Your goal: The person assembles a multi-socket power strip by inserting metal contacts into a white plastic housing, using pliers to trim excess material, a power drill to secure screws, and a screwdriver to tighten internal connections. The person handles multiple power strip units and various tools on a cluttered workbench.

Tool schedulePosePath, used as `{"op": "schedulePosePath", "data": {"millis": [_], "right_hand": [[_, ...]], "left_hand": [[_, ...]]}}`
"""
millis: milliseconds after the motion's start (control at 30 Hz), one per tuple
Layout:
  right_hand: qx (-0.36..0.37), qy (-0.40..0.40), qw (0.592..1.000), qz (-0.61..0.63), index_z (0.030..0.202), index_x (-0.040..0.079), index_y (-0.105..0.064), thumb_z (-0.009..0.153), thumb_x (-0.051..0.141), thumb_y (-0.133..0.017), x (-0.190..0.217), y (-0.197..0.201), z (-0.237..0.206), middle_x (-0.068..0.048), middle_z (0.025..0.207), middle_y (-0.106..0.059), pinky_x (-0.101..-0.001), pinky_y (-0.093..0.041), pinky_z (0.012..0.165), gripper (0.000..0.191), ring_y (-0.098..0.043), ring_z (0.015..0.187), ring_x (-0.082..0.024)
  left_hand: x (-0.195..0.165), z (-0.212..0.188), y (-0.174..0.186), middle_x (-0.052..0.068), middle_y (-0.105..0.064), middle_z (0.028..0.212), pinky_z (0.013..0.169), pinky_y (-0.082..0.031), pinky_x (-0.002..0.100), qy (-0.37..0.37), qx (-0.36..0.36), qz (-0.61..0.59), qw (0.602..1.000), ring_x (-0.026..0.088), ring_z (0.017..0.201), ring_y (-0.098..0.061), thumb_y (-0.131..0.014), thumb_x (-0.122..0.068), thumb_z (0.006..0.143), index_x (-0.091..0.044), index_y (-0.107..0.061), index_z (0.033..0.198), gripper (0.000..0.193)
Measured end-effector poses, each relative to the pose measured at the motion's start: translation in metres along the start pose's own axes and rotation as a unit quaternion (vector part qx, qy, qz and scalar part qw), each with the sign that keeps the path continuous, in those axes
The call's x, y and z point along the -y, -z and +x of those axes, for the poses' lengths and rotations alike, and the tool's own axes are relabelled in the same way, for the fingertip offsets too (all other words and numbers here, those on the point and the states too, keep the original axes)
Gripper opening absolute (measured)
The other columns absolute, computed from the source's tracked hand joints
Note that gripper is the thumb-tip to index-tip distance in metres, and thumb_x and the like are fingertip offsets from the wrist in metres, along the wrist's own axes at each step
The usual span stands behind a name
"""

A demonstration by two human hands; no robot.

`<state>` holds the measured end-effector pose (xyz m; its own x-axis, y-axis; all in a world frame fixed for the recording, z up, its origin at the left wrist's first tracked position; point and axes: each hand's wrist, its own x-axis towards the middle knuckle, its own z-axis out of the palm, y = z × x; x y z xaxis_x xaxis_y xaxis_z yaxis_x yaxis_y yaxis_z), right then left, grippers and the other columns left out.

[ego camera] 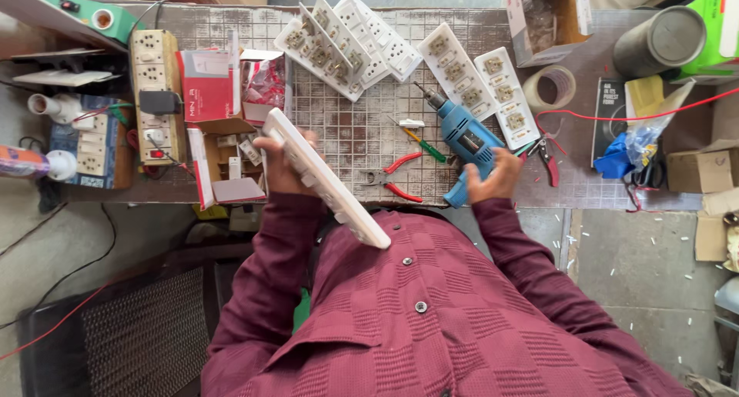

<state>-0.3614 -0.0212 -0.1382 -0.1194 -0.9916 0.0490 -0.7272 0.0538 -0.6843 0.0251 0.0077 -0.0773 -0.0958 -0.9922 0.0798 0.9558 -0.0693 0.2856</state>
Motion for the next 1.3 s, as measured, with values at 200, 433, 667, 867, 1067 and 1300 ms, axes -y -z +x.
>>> {"op": "schedulePosePath", "data": {"millis": [200,433,667,867,1067,1300], "right_hand": [[0.248,0.415,0.851,-0.207,0.121,0.013,-0.063,0.05,0.04,-0.089,0.082,-0.062,0.0,-0.026,0.14,-0.047,-0.0602,-0.031,0.109,0.08,-0.04,0.134,-0.047],[0.307,0.404,0.83,-0.233,0.115,0.011,-0.066,0.071,0.033,-0.078,0.091,-0.062,0.001,-0.017,0.116,-0.055,-0.0517,-0.043,0.094,0.051,-0.053,0.111,-0.037],[0.348,0.171,0.922,-0.004,0.102,0.005,-0.067,0.083,0.02,-0.07,0.065,-0.072,0.013,-0.018,0.106,-0.057,-0.0468,-0.051,0.088,0.025,-0.057,0.098,-0.033],[0.503,-0.107,0.656,0.553,0.108,0.002,-0.056,0.078,0.01,-0.066,0.07,0.024,0.02,-0.024,0.135,-0.061,-0.039,-0.044,0.099,0.033,-0.055,0.111,-0.024],[0.586,0.004,0.691,0.423,0.115,-0.008,-0.073,0.07,0.013,-0.065,0.174,0.138,0.0,-0.019,0.13,-0.067,-0.0361,-0.048,0.089,0.051,-0.06,0.093,-0.021],[0.646,-0.011,0.696,0.313,0.123,-0.002,-0.072,0.072,0.01,-0.06,0.244,0.173,-0.006,-0.011,0.1,-0.066,-0.0266,-0.047,0.075,0.054,-0.057,0.083,-0.013]], "left_hand": [[0.033,0.05,-0.009,0.006,-0.065,0.081,0.077,-0.059,0.041,0.081,0.141,-0.165,0.973,0.02,0.067,-0.069,-0.06,-0.052,0.098,-0.013,-0.057,0.094,0.039],[0.03,0.057,-0.078,0.002,-0.06,0.076,0.067,-0.057,0.034,0.134,0.209,-0.193,0.949,0.015,0.058,-0.066,-0.052,-0.054,0.106,-0.014,-0.05,0.098,0.04],[0.017,0.053,-0.113,0.004,-0.059,0.075,0.065,-0.054,0.033,0.141,0.212,-0.165,0.953,0.015,0.056,-0.064,-0.046,-0.064,0.106,-0.013,-0.048,0.095,0.052],[0.019,0.055,-0.111,0.006,-0.061,0.076,0.063,-0.055,0.036,0.162,0.216,-0.159,0.95,0.018,0.055,-0.065,-0.052,-0.064,0.101,-0.012,-0.049,0.095,0.052],[0.019,0.068,-0.111,0.006,-0.056,0.075,0.06,-0.056,0.035,0.234,0.225,-0.114,0.939,0.019,0.054,-0.063,-0.054,-0.066,0.1,-0.011,-0.05,0.097,0.055],[0.024,0.069,-0.115,0.006,-0.054,0.076,0.059,-0.053,0.034,0.303,0.206,-0.098,0.925,0.017,0.057,-0.055,-0.056,-0.065,0.098,-0.01,-0.05,0.099,0.055]]}}
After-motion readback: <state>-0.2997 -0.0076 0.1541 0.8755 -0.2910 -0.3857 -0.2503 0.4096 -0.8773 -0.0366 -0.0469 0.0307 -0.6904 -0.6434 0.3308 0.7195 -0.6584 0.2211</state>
